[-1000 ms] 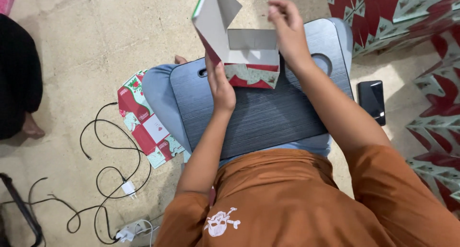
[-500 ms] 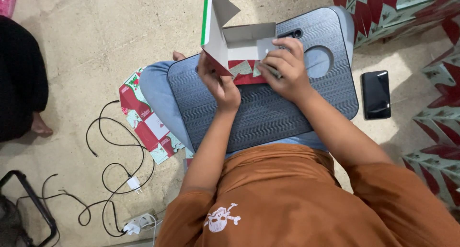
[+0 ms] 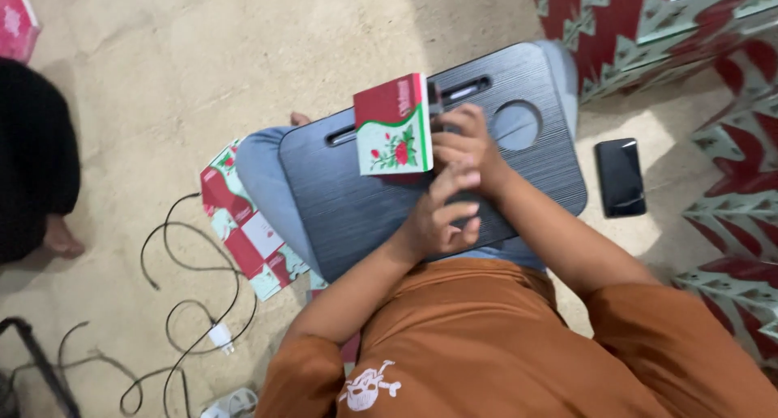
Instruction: The person assembles a small decorative box from a flat paper sheet. They fold the paper along pre-cut lines, tuck flaps into slots, and secure the sides to form a cube-shaped container.
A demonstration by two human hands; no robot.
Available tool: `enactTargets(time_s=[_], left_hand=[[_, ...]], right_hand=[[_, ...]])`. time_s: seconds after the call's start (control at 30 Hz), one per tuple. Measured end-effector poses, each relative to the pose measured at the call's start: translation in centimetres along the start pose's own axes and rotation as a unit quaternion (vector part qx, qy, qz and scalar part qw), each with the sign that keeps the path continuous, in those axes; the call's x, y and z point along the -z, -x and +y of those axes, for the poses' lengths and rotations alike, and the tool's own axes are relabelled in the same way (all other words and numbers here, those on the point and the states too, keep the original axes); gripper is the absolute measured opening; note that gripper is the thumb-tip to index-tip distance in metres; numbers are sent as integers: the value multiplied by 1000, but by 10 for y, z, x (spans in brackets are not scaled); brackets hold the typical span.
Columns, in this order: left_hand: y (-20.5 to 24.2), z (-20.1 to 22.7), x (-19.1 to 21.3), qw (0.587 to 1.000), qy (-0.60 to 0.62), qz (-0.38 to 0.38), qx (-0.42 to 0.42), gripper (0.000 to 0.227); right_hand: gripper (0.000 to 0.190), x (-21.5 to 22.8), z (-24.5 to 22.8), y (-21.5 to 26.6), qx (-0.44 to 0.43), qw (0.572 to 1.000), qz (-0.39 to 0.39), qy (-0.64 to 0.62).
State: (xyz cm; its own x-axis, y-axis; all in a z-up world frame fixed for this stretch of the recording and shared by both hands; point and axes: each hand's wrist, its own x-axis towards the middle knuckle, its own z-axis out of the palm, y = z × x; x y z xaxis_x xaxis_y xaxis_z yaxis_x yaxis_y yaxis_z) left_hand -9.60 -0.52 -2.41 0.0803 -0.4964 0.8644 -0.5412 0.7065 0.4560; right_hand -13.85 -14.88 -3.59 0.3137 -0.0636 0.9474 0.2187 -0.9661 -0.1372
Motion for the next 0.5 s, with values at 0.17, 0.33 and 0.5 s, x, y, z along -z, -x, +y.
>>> enactTargets(time_s=[0.17, 0.33, 0.5], left_hand=[[-99, 25, 8, 978, -190, -8, 91, 38], [-107, 15, 40, 956, -123, 37, 265, 61], [-141, 31, 81, 865, -239, -190, 399, 25]], right_hand=[[42, 10, -2, -4, -12, 999, -27, -13], [25, 19, -9, -10, -41, 994, -55, -84], [6, 22, -23, -24, -77, 993, 3, -94]])
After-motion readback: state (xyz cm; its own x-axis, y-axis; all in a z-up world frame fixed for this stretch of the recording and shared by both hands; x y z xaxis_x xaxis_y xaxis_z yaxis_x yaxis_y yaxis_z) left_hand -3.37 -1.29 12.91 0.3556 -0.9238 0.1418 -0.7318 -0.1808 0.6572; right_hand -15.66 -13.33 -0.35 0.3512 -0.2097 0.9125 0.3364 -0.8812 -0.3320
